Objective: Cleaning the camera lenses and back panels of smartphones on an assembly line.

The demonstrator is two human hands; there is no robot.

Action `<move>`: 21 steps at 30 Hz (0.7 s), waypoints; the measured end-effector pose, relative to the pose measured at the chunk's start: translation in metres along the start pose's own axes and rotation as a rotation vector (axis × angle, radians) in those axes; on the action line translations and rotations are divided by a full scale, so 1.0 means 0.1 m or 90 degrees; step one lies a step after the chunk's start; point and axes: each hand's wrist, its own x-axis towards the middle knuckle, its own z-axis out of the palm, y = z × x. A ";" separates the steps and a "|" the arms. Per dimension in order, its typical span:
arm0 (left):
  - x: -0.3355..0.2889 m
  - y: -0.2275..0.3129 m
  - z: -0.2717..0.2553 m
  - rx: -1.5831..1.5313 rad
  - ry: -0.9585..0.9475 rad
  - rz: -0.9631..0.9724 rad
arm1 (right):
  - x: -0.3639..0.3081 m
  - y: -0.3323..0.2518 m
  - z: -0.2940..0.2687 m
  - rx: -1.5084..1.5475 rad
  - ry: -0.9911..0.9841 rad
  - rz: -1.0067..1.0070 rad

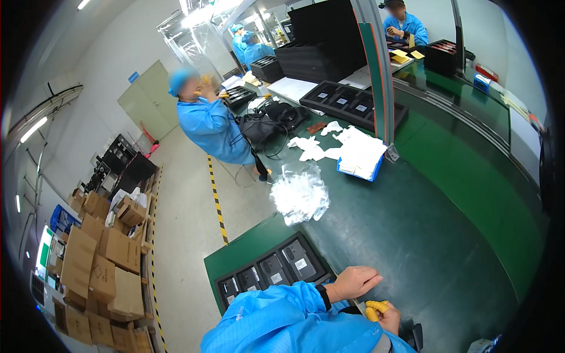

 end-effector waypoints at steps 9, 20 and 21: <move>-0.01 0.02 0.02 0.011 0.014 0.017 | -0.02 0.09 0.02 0.068 0.009 0.027; -0.01 -0.03 0.03 0.025 0.018 0.021 | 0.01 0.01 0.01 -0.019 -0.005 -0.039; -0.01 -0.02 0.03 0.021 0.023 0.019 | 0.01 0.03 0.00 -0.032 -0.004 -0.048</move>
